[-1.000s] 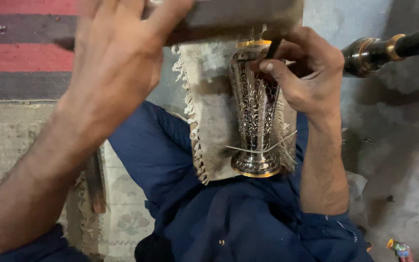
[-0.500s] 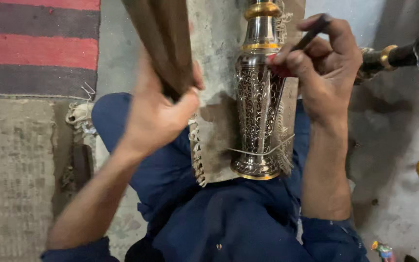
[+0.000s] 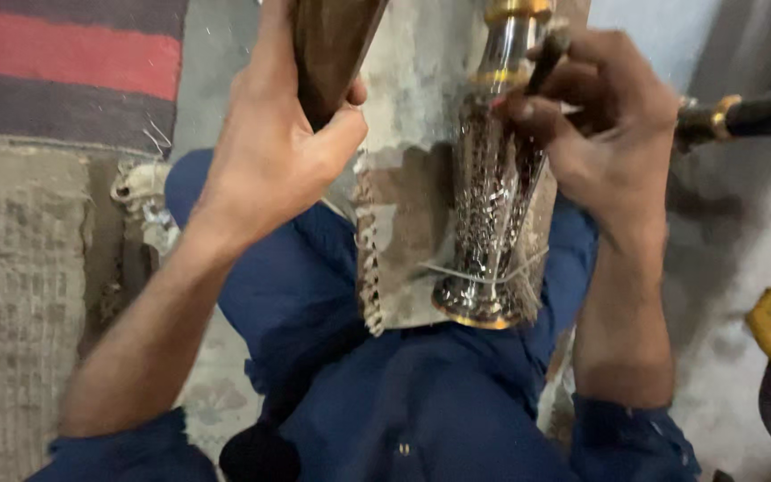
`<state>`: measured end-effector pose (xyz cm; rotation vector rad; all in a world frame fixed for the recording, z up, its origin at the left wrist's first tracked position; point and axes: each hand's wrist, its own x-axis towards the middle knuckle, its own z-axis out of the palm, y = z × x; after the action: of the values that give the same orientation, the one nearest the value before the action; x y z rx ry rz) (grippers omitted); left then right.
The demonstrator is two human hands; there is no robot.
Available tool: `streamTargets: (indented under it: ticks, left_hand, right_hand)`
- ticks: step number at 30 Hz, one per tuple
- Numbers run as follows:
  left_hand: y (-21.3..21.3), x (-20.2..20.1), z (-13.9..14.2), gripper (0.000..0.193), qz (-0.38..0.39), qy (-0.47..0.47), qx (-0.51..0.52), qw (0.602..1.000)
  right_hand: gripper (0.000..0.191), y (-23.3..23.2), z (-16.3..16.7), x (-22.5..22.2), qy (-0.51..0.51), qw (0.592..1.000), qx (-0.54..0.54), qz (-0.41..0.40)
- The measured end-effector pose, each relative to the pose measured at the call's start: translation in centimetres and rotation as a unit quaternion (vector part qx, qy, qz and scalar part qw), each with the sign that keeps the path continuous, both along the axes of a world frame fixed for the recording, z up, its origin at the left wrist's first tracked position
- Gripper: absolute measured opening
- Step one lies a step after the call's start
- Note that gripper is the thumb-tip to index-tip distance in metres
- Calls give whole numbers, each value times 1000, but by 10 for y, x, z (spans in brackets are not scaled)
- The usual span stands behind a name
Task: The person sits cross-legged on the floor with an ornate brass vase resting on a cloth on their lap. They hold a chisel against the vase's engraved surface and strike it with a wooden mallet, repositioning the chisel repeatedly to carve the decorative pattern, briefly picking up a tool from the floor at one point.
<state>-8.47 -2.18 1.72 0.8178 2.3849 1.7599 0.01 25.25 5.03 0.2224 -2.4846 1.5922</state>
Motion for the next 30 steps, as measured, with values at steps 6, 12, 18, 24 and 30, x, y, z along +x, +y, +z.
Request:
streamTargets:
  ticks: [6,12,18,24,30]
  left_hand:
    - [-13,-17,11,56,58,291,-200,934]
    - [-14,-9,11,69,52,319,-261,910]
    - [-19,-14,10,60,-35,218,-111,969]
    - [-20,-16,6,40,3,201,-101,974]
    - [-15,-22,3,38,8,339,-167,926]
  right_hand:
    - [32,4,6,-5,1,996,78,46]
    - [34,6,7,-12,-22,999,16,20]
    - [30,2,-12,3,23,999,37,-22]
    - [29,7,-17,2,65,997,52,4]
    - [28,5,-13,0,53,998,29,8]
